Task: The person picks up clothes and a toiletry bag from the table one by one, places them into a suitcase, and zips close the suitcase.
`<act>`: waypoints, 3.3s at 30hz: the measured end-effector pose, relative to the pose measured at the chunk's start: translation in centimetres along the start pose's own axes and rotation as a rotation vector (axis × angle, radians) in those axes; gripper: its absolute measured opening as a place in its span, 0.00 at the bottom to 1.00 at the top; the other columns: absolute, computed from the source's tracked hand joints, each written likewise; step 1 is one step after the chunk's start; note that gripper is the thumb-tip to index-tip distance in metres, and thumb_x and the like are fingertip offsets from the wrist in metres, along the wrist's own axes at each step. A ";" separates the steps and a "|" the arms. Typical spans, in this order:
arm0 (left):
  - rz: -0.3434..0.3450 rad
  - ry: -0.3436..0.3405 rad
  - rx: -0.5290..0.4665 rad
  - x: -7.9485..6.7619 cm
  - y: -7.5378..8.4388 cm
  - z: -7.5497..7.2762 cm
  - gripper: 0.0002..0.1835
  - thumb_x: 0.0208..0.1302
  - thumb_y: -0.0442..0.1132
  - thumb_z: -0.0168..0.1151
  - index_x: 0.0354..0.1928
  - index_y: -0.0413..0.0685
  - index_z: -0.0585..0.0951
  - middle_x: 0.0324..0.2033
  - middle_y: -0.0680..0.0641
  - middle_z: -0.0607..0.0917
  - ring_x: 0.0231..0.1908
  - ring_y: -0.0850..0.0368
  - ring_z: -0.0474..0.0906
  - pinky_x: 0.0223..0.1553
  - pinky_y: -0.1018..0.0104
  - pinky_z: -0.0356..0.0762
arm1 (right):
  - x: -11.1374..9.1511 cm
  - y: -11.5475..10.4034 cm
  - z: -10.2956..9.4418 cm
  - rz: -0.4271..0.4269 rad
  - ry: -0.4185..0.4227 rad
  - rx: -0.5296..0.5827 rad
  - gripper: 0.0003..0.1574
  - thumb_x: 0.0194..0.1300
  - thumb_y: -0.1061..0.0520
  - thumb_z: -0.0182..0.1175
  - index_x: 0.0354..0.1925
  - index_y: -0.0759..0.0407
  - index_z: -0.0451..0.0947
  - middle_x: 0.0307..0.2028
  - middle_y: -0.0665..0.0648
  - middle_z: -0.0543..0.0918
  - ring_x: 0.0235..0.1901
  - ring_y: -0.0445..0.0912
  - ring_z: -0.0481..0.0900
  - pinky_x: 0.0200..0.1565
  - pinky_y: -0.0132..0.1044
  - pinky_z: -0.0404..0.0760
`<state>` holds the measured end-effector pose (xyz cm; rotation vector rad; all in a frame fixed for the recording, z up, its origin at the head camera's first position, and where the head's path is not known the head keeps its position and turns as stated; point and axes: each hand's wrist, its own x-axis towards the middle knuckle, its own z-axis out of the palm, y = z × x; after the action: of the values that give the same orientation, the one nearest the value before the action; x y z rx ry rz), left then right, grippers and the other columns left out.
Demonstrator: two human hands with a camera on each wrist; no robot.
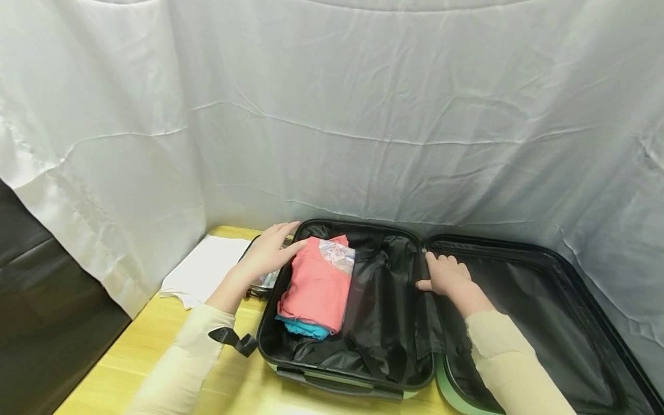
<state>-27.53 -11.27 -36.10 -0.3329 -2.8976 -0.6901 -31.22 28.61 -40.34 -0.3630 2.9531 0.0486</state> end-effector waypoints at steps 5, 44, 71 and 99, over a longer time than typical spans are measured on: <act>-0.013 -0.002 -0.026 -0.7 -1.7 -0.8 0.36 0.70 0.62 0.49 0.73 0.52 0.63 0.70 0.39 0.67 0.71 0.39 0.60 0.67 0.36 0.60 | 0.1 0.1 0.2 0.000 0.003 0.002 0.55 0.60 0.35 0.63 0.67 0.72 0.58 0.59 0.81 0.69 0.56 0.75 0.69 0.46 0.64 0.75; -0.233 0.231 0.041 -4.7 -19.2 -0.1 0.30 0.70 0.48 0.54 0.68 0.39 0.67 0.64 0.27 0.68 0.63 0.26 0.61 0.62 0.31 0.56 | 0.1 -0.3 0.1 0.002 0.023 0.009 0.52 0.61 0.39 0.65 0.66 0.72 0.59 0.60 0.80 0.70 0.57 0.74 0.69 0.50 0.64 0.74; -0.511 0.015 0.089 -3.6 -25.1 2.4 0.36 0.64 0.48 0.59 0.69 0.36 0.62 0.61 0.21 0.65 0.58 0.21 0.59 0.55 0.31 0.59 | -0.2 -0.4 -0.1 0.033 -0.016 0.037 0.54 0.62 0.40 0.64 0.69 0.73 0.55 0.63 0.80 0.67 0.60 0.74 0.66 0.53 0.65 0.72; -0.618 -0.033 0.060 -3.2 -24.9 2.0 0.39 0.64 0.49 0.63 0.69 0.34 0.59 0.60 0.18 0.64 0.55 0.22 0.62 0.53 0.32 0.62 | 0.3 -0.3 0.2 0.035 -0.021 0.046 0.54 0.63 0.39 0.63 0.70 0.72 0.54 0.64 0.80 0.66 0.61 0.74 0.65 0.55 0.65 0.71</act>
<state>-30.79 -32.56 -49.04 0.5904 -3.0408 -0.6661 -31.40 28.29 -40.60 -0.3024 2.9341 -0.0117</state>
